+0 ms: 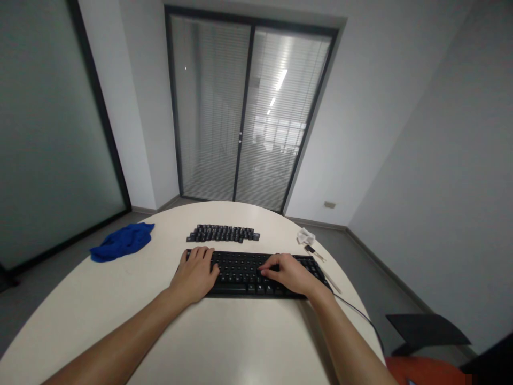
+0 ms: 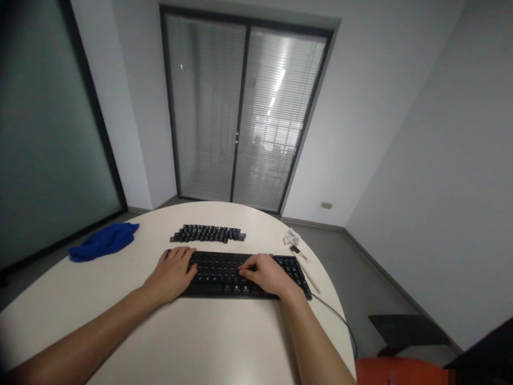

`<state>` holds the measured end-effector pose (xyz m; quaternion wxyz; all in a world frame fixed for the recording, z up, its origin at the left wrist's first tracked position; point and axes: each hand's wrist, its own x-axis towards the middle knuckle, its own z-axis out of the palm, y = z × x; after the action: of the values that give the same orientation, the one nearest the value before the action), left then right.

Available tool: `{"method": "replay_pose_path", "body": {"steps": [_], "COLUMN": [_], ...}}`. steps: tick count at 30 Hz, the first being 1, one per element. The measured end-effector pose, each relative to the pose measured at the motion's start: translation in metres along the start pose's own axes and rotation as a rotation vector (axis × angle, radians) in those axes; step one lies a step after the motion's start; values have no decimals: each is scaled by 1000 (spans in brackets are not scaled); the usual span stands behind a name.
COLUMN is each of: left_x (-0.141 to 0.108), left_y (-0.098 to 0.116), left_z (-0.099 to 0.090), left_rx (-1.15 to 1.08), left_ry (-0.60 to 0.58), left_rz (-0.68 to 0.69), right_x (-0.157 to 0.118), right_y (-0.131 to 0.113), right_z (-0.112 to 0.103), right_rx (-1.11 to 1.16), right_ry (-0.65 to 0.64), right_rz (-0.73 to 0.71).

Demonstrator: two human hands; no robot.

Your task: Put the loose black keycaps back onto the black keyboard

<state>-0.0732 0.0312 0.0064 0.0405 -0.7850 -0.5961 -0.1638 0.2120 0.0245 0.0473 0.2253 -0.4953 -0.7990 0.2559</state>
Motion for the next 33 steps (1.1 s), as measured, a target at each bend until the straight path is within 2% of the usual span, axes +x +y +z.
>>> {"method": "replay_pose_path", "body": {"steps": [5, 15, 26, 33], "left_x": [0, 0, 1, 3], "left_y": [1, 1, 1, 1], "left_z": [0, 0, 0, -6], "left_rx": [4, 10, 12, -7], "left_ry": [-3, -2, 5, 5], "left_rz": [0, -2, -4, -37], "right_x": [1, 4, 8, 6], "right_y": [-1, -6, 1, 5], "right_z": [1, 0, 4, 5], "right_rx": [-4, 24, -53, -10], "right_ry": [24, -16, -17, -23], "right_rz": [46, 119, 136, 85]}}
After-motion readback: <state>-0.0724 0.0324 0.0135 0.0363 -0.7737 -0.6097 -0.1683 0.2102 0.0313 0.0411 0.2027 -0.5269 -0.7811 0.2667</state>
